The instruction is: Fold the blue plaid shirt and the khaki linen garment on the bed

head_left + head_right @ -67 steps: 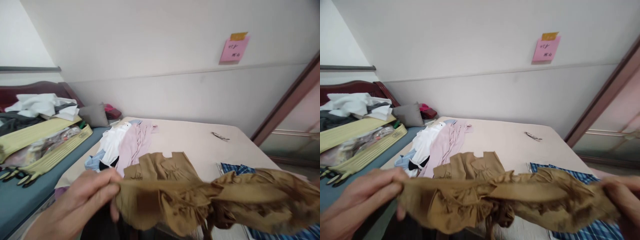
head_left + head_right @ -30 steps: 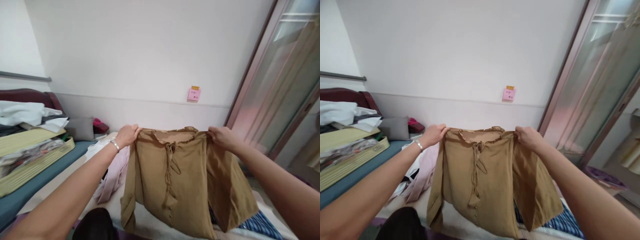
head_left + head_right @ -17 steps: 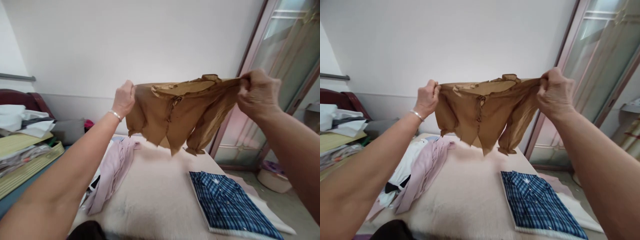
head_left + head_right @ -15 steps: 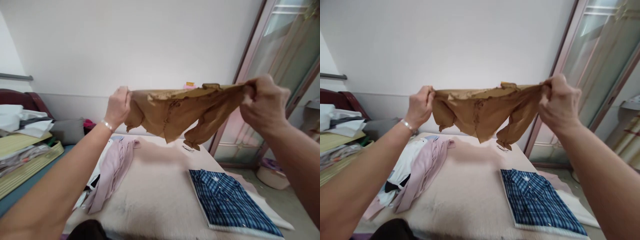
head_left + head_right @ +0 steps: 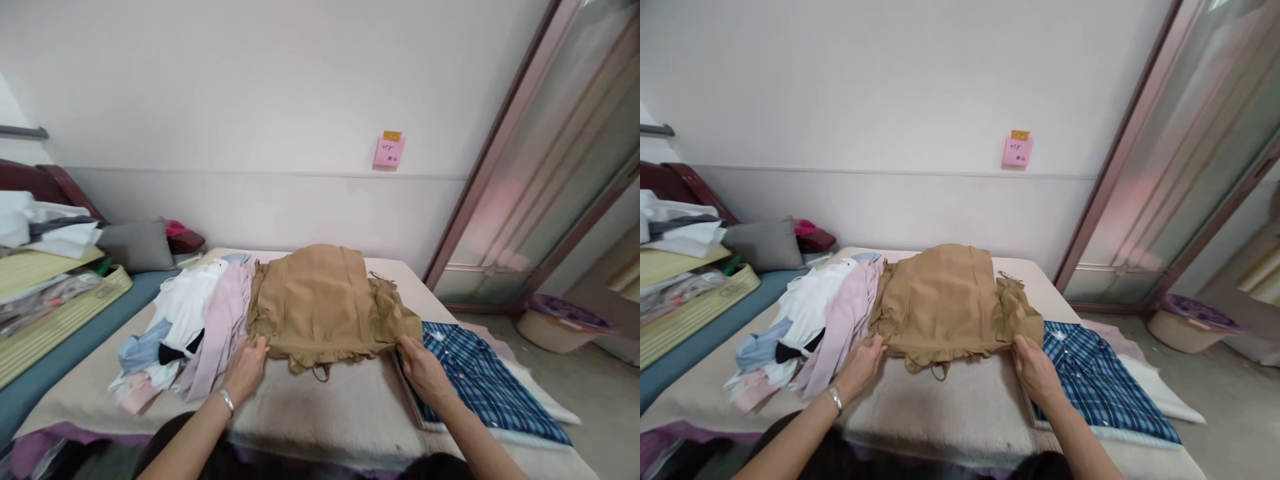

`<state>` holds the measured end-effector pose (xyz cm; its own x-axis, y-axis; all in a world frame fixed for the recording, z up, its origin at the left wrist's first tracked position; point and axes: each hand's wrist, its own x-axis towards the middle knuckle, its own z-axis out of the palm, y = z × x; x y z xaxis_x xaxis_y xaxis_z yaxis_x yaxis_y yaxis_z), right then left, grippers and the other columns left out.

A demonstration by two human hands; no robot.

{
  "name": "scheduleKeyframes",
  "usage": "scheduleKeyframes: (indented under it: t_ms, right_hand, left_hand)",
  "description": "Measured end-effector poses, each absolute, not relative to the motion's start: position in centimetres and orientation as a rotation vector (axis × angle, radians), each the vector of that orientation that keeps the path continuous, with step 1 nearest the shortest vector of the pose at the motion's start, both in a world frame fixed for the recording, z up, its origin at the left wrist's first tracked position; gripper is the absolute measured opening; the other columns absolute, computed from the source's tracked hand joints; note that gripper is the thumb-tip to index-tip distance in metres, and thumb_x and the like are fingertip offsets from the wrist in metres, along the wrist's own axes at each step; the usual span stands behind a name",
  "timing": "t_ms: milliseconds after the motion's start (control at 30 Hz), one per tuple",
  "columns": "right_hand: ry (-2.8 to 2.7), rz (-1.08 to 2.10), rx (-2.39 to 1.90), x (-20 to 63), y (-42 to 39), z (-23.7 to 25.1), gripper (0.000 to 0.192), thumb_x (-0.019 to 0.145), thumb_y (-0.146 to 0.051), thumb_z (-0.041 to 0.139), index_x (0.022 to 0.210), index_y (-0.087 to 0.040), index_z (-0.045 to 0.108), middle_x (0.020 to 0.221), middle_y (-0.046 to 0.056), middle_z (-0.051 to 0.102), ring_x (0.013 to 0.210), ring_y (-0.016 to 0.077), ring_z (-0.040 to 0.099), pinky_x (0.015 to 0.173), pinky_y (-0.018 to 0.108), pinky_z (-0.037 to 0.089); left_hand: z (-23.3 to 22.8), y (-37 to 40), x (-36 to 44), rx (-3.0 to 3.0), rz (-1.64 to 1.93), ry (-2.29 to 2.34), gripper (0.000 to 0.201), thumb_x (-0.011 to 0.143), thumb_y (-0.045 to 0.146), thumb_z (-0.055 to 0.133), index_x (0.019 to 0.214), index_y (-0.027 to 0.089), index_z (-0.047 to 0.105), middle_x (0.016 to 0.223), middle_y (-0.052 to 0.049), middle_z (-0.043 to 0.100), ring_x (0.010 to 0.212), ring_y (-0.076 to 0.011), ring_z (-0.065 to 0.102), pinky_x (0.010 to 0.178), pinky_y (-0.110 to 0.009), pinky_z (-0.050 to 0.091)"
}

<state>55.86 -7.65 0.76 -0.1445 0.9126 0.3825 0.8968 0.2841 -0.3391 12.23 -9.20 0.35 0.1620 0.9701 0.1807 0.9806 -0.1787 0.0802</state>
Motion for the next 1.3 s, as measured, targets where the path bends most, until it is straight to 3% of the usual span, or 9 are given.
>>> scheduleKeyframes:
  t_ms: [167,400,667,833,900,1000,1100,1200,1300]
  right_hand:
    - [-2.08,0.127,-1.695,56.4,-9.5,-2.0,0.024,0.093,-0.021,0.032,0.081,-0.024,0.052,0.077,0.005,0.062,0.073,0.0215,0.063,0.067,0.03,0.044]
    - [-1.985,0.046,-1.661,57.9,-11.1,-1.5,0.024,0.09,-0.022,0.04,0.099,-0.024,0.062,0.098,0.008,0.069,0.088,0.0229,0.067,0.073,0.03,0.049]
    - [-2.168,0.197,-1.788,58.8,-12.2,-3.8,0.026,0.083,-0.01,0.037,0.082,-0.023,0.059,0.077,0.005,0.068,0.072,0.0203,0.068,0.067,0.028,0.045]
    - [-2.196,0.193,-1.859,58.9,-11.4,-3.4,0.026,0.083,-0.008,0.038,0.085,-0.021,0.061,0.079,0.007,0.07,0.074,0.0218,0.069,0.066,0.029,0.043]
    - [-2.227,0.217,-1.927,58.8,-11.2,-3.6,0.026,0.083,-0.008,0.041,0.085,-0.021,0.063,0.074,0.007,0.07,0.073,0.0233,0.069,0.065,0.029,0.042]
    - [-2.303,0.268,-1.979,58.6,-11.2,-4.2,0.024,0.079,-0.007,0.048,0.081,-0.022,0.066,0.073,0.008,0.07,0.076,0.0257,0.071,0.064,0.03,0.042]
    - [-2.35,0.213,-2.094,57.5,-10.8,-3.7,0.023,0.08,-0.009,0.052,0.08,-0.023,0.069,0.082,0.011,0.072,0.081,0.0298,0.072,0.063,0.033,0.042]
    - [-2.38,0.077,-2.181,54.4,-9.3,-2.3,0.022,0.085,-0.01,0.05,0.083,-0.022,0.068,0.084,0.012,0.072,0.08,0.0314,0.072,0.06,0.033,0.039]
    - [-2.474,0.116,-2.022,49.2,-7.2,-2.0,0.021,0.092,-0.013,0.046,0.091,-0.02,0.065,0.084,0.011,0.072,0.081,0.0287,0.072,0.059,0.031,0.038]
  left_hand:
    - [-0.9,-11.0,12.4,-2.376,-0.097,-1.981,0.026,0.104,0.024,0.032,0.095,0.019,0.055,0.092,-0.01,0.071,0.094,-0.0272,0.065,0.086,-0.038,0.045]
    - [2.3,-14.2,13.2,-2.317,-0.153,-1.937,0.031,0.104,0.027,0.029,0.092,0.02,0.057,0.085,-0.011,0.068,0.089,-0.0278,0.065,0.083,-0.039,0.046]
    - [-1.6,-17.9,14.8,-2.444,0.057,-1.977,0.027,0.102,0.025,0.038,0.111,0.017,0.062,0.081,-0.012,0.069,0.083,-0.027,0.069,0.092,-0.043,0.047]
    - [-0.7,-17.6,14.2,-2.459,0.164,-2.042,0.033,0.089,0.005,0.045,0.115,0.018,0.061,0.091,-0.012,0.07,0.094,-0.0282,0.068,0.082,-0.038,0.049]
    - [0.0,-17.1,13.7,-2.517,0.24,-2.063,0.035,0.086,0.004,0.045,0.112,0.019,0.063,0.094,-0.012,0.07,0.096,-0.0274,0.068,0.08,-0.036,0.048]
    - [1.1,-15.4,12.0,-2.738,0.254,-2.054,0.016,0.088,0.027,0.059,0.101,0.024,0.067,0.096,-0.009,0.072,0.096,-0.0265,0.068,0.077,-0.033,0.048]
    - [2.4,-11.7,8.7,-2.636,0.092,-2.169,0.021,0.093,0.042,0.053,0.095,0.026,0.066,0.095,-0.005,0.072,0.093,-0.0238,0.068,0.075,-0.03,0.047]
    - [3.2,-6.6,4.8,-2.094,0.055,-2.37,0.027,0.097,0.026,0.04,0.108,0.019,0.063,0.1,-0.013,0.069,0.096,-0.0268,0.066,0.081,-0.037,0.047]
    - [2.2,-1.7,2.3,-1.912,0.083,-2.402,0.031,0.089,0.015,0.045,0.116,0.01,0.061,0.118,-0.024,0.062,0.114,-0.0332,0.058,0.092,-0.046,0.044]
